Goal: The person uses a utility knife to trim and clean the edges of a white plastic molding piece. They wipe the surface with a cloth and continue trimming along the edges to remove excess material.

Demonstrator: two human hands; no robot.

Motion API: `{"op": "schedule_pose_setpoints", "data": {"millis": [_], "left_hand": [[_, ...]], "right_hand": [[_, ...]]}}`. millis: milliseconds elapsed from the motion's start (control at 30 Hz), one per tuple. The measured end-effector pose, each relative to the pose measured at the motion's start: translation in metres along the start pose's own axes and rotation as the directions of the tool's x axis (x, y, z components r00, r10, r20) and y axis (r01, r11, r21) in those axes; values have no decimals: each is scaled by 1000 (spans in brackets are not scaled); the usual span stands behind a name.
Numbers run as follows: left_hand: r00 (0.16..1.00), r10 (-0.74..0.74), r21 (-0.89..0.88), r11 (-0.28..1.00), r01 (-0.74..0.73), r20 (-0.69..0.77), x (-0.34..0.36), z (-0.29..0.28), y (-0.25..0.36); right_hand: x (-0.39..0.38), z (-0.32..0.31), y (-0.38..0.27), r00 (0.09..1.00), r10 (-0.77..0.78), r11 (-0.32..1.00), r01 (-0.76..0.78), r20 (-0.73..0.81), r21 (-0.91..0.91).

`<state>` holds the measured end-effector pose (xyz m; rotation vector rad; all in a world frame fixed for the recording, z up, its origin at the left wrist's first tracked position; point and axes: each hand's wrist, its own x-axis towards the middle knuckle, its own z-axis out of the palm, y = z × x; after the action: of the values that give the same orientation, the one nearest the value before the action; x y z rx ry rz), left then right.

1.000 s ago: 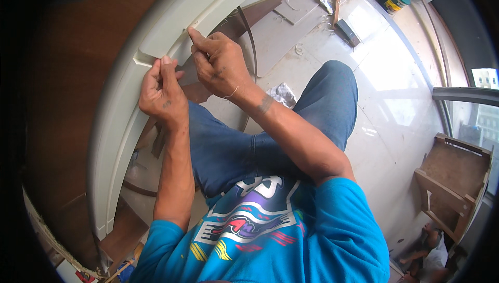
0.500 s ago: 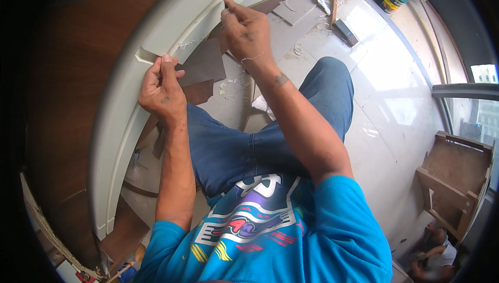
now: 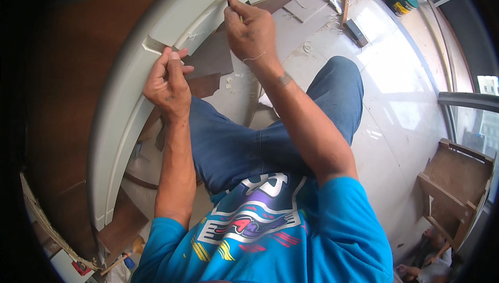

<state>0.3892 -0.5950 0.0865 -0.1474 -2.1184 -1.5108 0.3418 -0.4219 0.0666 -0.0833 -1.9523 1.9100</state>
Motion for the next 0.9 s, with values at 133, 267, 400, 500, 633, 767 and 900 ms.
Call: {"op": "schedule_pose_setpoints", "data": {"millis": [133, 267, 400, 500, 633, 767, 900], "left_hand": [[993, 67, -3, 998, -67, 95, -1, -7, -9], [974, 98, 12, 995, -102, 206, -3, -14, -14], [966, 142, -26, 990, -140, 216, -2, -12, -18], [959, 162, 26, 985, -172, 231, -1, -15, -21], [957, 149, 33, 986, -162, 247, 1, -16, -16], [935, 268, 66, 955, -290, 232, 3, -17, -26], [909, 348, 131, 915, -383, 228, 6, -20, -30]], "right_hand": [[-17, 12, -6, 999, -34, 997, 35, 14, -75], [-28, 18, -10, 997, -46, 991, 54, 64, -122], [-34, 20, -13, 989, -33, 994, 47, 142, -98], [-40, 24, -18, 990, -19, 994, 34, 142, -104], [-45, 28, -16, 984, -51, 988, 75, 171, -132], [-52, 34, -15, 984, -44, 993, 62, 171, -101], [-62, 41, -25, 985, 6, 990, 18, 173, -138]]}}
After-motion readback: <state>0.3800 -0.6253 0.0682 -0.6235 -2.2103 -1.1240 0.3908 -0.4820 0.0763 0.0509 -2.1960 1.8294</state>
